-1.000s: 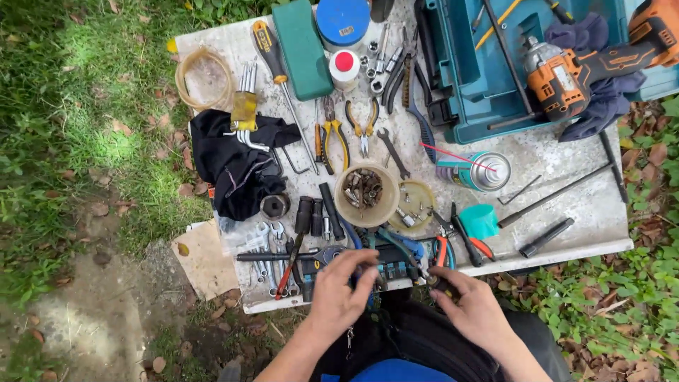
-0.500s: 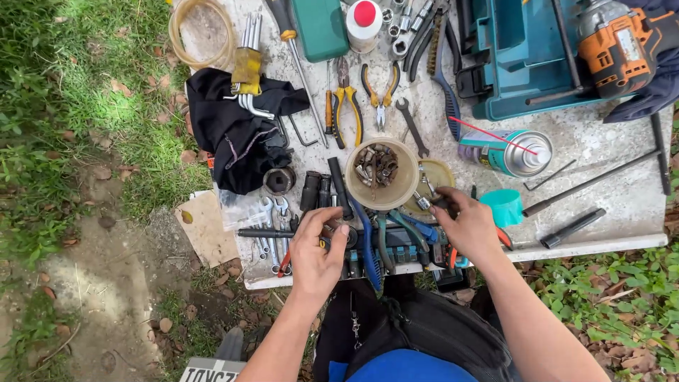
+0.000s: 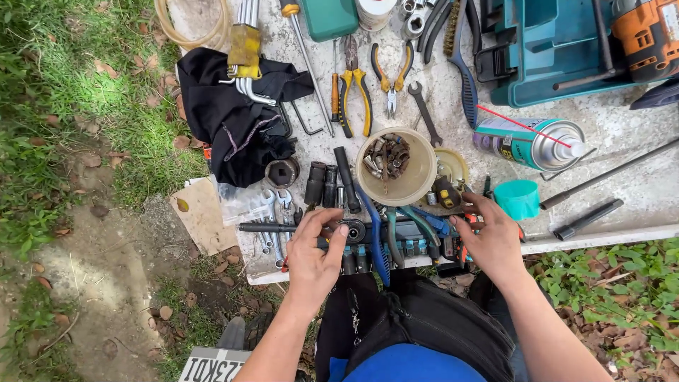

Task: Selecting specific fasteners from a parts container and installing them into the front assembly of a motorcycle.

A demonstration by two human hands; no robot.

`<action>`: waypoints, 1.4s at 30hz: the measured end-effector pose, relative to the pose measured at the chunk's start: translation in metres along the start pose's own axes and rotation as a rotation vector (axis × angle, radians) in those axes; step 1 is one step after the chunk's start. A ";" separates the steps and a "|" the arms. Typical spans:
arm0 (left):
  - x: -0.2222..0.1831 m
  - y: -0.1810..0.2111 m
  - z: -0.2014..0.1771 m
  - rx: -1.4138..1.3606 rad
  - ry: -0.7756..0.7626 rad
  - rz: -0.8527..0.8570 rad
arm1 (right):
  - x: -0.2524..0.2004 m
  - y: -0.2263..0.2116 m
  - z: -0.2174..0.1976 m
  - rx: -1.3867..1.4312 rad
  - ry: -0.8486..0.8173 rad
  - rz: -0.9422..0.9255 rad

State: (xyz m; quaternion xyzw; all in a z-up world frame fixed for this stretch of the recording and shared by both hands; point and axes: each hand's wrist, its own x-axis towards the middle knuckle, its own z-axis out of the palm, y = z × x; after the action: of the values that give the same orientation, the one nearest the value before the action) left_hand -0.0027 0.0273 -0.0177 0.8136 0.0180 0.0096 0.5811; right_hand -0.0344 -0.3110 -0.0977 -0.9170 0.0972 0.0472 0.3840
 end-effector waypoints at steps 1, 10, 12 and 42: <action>0.001 0.000 0.001 -0.004 -0.006 0.001 | 0.000 0.007 -0.001 0.016 0.012 0.029; -0.007 0.001 0.014 0.014 -0.081 0.016 | 0.027 0.043 0.032 -0.061 0.000 0.259; -0.008 0.002 0.015 0.026 -0.092 0.019 | 0.019 0.026 0.009 0.180 -0.009 0.353; -0.065 -0.017 -0.021 0.101 0.083 -0.177 | 0.055 0.040 -0.005 -0.230 0.153 0.047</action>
State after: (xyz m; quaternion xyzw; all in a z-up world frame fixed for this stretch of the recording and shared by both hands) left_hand -0.0691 0.0502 -0.0267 0.8360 0.1143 -0.0092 0.5367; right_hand 0.0108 -0.3496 -0.1305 -0.9533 0.1417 -0.0032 0.2667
